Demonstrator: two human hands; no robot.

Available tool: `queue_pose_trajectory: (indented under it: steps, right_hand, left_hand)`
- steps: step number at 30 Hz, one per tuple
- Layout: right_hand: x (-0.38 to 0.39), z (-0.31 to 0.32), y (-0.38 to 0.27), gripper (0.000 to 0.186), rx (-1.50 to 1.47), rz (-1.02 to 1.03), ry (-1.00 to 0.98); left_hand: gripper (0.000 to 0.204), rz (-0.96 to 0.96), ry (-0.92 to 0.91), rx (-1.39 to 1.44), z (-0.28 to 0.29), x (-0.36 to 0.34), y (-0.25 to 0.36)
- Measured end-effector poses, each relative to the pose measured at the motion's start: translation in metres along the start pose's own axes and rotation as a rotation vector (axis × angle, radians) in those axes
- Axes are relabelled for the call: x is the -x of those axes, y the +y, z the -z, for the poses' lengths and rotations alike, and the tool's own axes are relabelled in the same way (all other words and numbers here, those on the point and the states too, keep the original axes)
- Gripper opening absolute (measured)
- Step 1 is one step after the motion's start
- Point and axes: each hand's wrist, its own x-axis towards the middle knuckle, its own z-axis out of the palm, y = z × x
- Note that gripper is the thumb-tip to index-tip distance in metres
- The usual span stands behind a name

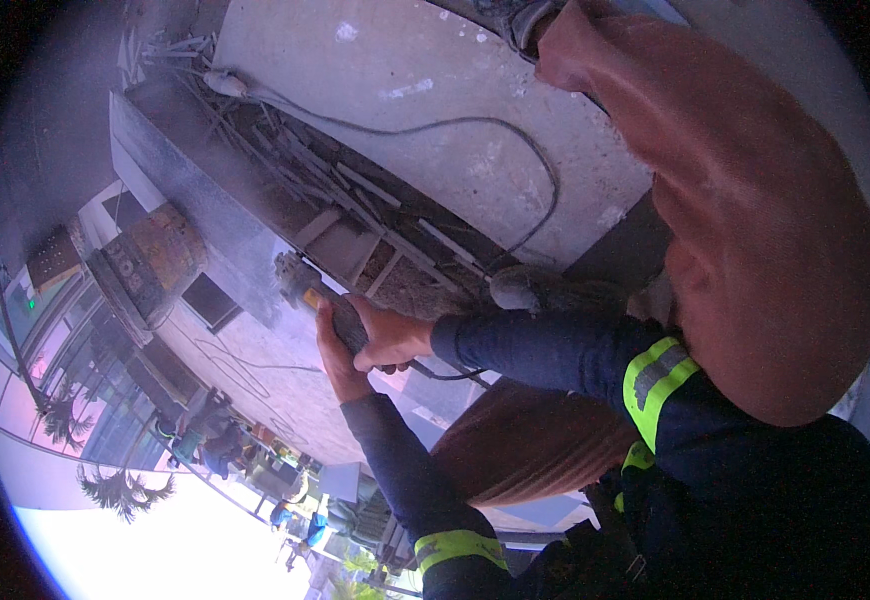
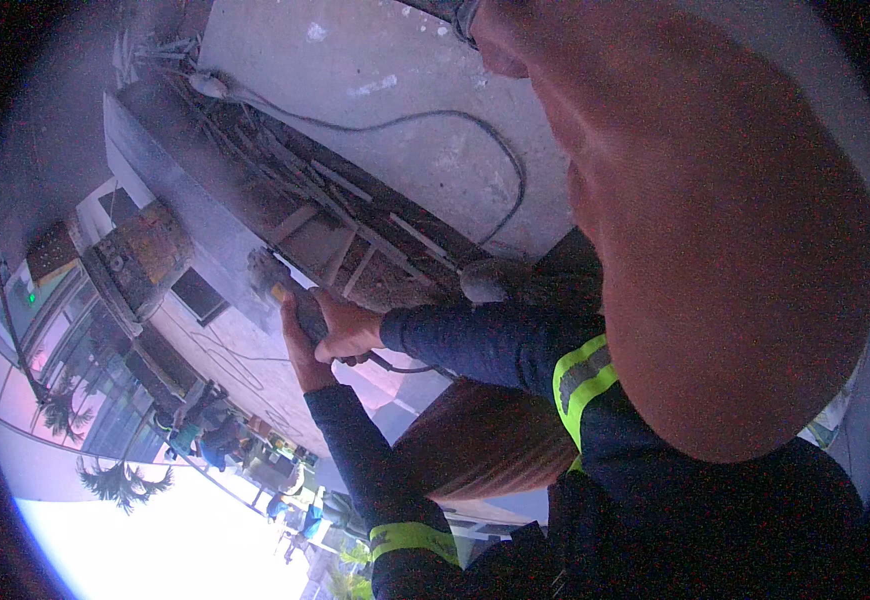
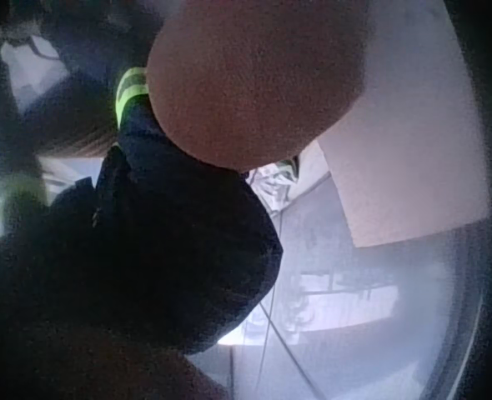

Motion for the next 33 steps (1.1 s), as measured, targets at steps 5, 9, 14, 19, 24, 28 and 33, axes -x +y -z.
queue_pose_trajectory:
  steps: [5,9,14,19,24,28,33]
  right_hand:
    - [0.001,0.002,0.003,0.105,0.013,-0.005,-0.023]
    - [0.002,0.001,0.001,0.104,0.044,-0.016,-0.01]
    - [-0.003,-0.003,0.009,0.105,0.04,0.04,0.023]
    - [-0.003,0.0,0.009,0.105,0.001,0.02,0.001]
    - [0.002,0.0,0.006,0.103,-0.064,0.028,-0.003]
    - [0.0,0.0,0.007,0.102,-0.036,0.029,-0.018]
    - [0.001,0.002,0.007,0.102,0.018,0.029,-0.002]
  left_hand:
    - [0.055,-0.017,0.07,0.01,-0.01,0.002,-0.002]
    - [0.054,0.019,0.001,0.037,0.006,-0.002,-0.003]
    - [0.052,-0.007,0.021,0.066,0.014,-0.007,-0.011]
    - [0.051,-0.043,-0.007,0.021,0.006,-0.004,-0.007]
    - [0.051,-0.02,-0.019,0.055,0.014,-0.008,-0.007]
    - [0.052,-0.04,0.011,0.057,0.013,-0.007,-0.009]
    - [0.052,-0.054,0.067,0.026,0.006,-0.003,-0.009]
